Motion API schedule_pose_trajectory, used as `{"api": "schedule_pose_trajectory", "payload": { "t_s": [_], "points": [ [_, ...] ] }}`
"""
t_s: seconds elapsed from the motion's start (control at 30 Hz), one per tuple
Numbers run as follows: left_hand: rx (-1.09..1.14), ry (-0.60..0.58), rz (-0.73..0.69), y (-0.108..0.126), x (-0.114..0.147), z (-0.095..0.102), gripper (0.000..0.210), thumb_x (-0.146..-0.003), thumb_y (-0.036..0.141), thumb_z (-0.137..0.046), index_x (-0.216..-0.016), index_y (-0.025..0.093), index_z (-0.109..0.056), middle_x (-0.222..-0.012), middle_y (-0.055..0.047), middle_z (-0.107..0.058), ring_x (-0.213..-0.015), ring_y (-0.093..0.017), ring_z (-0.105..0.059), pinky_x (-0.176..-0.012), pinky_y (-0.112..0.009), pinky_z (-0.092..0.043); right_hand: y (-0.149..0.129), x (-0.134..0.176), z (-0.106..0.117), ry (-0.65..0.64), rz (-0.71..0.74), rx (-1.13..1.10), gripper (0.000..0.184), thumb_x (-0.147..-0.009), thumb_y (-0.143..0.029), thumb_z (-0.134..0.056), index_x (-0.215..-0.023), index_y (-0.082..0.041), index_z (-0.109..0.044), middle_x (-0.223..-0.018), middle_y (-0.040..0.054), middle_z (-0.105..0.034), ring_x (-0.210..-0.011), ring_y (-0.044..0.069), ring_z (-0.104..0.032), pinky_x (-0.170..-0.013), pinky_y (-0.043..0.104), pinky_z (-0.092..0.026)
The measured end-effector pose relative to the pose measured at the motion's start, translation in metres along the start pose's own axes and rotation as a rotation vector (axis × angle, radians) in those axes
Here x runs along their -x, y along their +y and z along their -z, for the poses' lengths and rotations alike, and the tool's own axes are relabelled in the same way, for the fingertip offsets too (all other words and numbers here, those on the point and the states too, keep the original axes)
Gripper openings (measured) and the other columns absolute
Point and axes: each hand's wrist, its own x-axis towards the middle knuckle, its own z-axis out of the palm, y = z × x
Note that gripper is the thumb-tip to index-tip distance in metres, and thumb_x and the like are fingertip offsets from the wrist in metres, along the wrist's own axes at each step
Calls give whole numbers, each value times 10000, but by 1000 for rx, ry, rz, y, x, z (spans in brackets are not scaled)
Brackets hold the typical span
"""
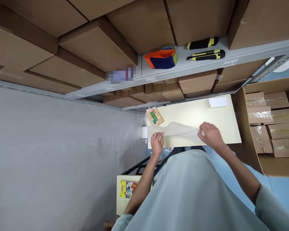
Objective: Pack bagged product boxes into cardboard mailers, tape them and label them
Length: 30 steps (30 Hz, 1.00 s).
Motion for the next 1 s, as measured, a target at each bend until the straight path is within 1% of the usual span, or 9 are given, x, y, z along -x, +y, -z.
{"api": "schedule_pose_trajectory", "payload": {
  "t_s": [0.17, 0.27, 0.4, 0.47, 0.57, 0.63, 0.73, 0.9, 1.0],
  "points": [
    [129, -20, -177, 57, -16, -3, 234, -1058, 207, -602, -1170, 266, -800, -1081, -77, -734, -1025, -246, -678, -930, -396, -565, 56, 11, 39, 93, -83, 42, 125, -991, -163, -541, -961, -200, -657, -962, 93, -697, -880, 259, -613, -810, 364, -430],
    [147, -93, -208, 80, -26, -14, 266, -1084, 230, -562, -1210, 271, -792, -1112, -79, -732, -1045, -240, -682, -952, -392, -581, 83, 23, 43, 71, -163, 97, 132, -983, -187, -551, -1013, -198, -679, -1059, 125, -713, -979, 295, -628, -857, 392, -445],
    [92, -277, -192, 88, -34, -38, 308, -1087, 290, -557, -1328, 259, -746, -1299, -103, -719, -1193, -273, -671, -1062, -424, -583, 118, 36, 15, -12, -299, 166, 199, -990, -228, -530, -1044, -177, -715, -1179, 189, -714, -1073, 341, -631, -913, 441, -475],
    [61, -346, -182, 78, -35, -50, 349, -1067, 296, -584, -1388, 248, -713, -1397, -115, -692, -1263, -295, -654, -1118, -453, -567, 133, 40, -7, -60, -361, 177, 232, -990, -250, -527, -1063, -163, -730, -1209, 209, -706, -1111, 361, -629, -921, 462, -496],
    [16, -372, -129, 47, -31, -60, 384, -1046, 292, -603, -1412, 216, -691, -1472, -140, -658, -1327, -325, -630, -1176, -490, -535, 144, 43, -36, -156, -450, 188, 297, -996, -249, -503, -1133, -139, -742, -1273, 233, -681, -1188, 385, -612, -958, 497, -516],
    [-10, -362, -69, 20, -25, -62, 400, -1038, 298, -610, -1420, 201, -678, -1505, -158, -638, -1377, -345, -602, -1206, -507, -509, 140, 42, -52, -218, -493, 196, 347, -1004, -244, -486, -1211, -112, -732, -1341, 258, -650, -1244, 401, -588, -995, 522, -515],
    [-47, -361, 42, -24, -14, -59, 433, -1019, 297, -628, -1438, 189, -652, -1544, -186, -605, -1434, -375, -564, -1219, -530, -490, 114, 35, -73, -285, -460, 153, 409, -1025, -257, -458, -1302, -79, -701, -1419, 289, -609, -1304, 414, -560, -1043, 549, -509],
    [-82, -394, 265, -85, 1, -57, 464, -973, 242, -648, -1427, 145, -631, -1548, -236, -575, -1393, -411, -594, -1157, -540, -523, 32, 9, -116, -454, -267, 25, 392, -1050, -265, -467, -1330, -110, -694, -1483, 258, -607, -1371, 389, -543, -1124, 538, -494],
    [-45, -365, 304, -110, 5, -57, 451, -966, 241, -641, -1410, 159, -633, -1537, -226, -582, -1385, -406, -597, -1164, -545, -516, -22, -11, -142, -575, -164, -34, 361, -1065, -248, -493, -1333, -120, -698, -1510, 230, -606, -1405, 364, -542, -1152, 497, -490]
  ]
}}
